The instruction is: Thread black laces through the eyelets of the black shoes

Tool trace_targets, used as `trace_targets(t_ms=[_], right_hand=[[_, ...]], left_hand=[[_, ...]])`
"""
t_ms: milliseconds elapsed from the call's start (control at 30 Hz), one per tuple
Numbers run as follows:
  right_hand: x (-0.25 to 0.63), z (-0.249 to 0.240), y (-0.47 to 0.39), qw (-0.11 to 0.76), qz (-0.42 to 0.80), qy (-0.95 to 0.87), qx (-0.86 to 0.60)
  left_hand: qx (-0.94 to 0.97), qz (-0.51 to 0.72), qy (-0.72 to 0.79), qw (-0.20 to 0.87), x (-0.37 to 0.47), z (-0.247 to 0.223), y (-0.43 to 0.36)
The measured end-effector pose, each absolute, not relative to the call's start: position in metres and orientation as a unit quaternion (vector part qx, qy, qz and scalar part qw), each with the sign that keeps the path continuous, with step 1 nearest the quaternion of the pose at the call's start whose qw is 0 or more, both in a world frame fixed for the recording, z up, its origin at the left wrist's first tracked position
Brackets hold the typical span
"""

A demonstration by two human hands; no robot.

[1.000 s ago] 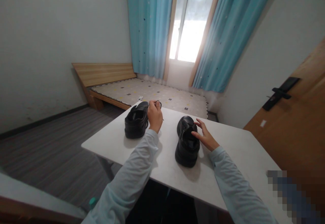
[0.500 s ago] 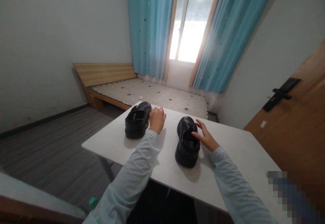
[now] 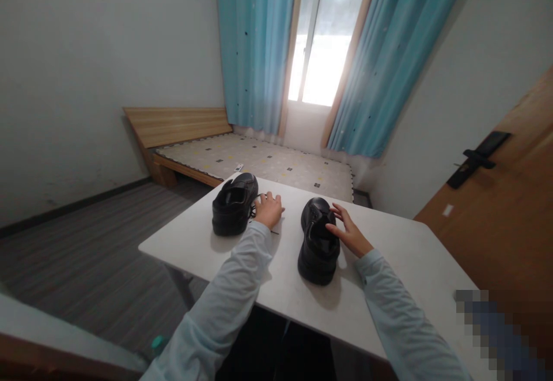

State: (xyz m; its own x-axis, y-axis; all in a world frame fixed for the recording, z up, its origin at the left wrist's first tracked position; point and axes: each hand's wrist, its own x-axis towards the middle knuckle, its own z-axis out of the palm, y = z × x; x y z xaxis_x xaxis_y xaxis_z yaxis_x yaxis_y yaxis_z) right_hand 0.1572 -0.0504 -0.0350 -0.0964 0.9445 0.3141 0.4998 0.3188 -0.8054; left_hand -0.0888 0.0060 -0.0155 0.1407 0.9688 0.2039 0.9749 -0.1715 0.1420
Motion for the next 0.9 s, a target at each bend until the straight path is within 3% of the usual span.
trace_targets(t_ms=[233,467,667,900], right_hand=[[0.158,-0.036,-0.05,0.427,0.258,-0.695,-0.518],[0.156,-0.033,-0.051,0.425,0.252,-0.7,-0.516],[0.157,-0.032,-0.051,0.428,0.237,-0.719,-0.494],[0.157,-0.032,-0.052,0.426,0.248,-0.714,-0.497]], left_hand=[[-0.756,-0.272,-0.59,0.071,-0.082,-0.001,0.006],[-0.817,-0.381,-0.432,-0.009,-0.07,0.012,-0.003],[-0.894,-0.368,-0.205,-0.153,-0.057,0.021,-0.019],[-0.915,-0.314,-0.185,-0.173,-0.05,0.021,-0.028]])
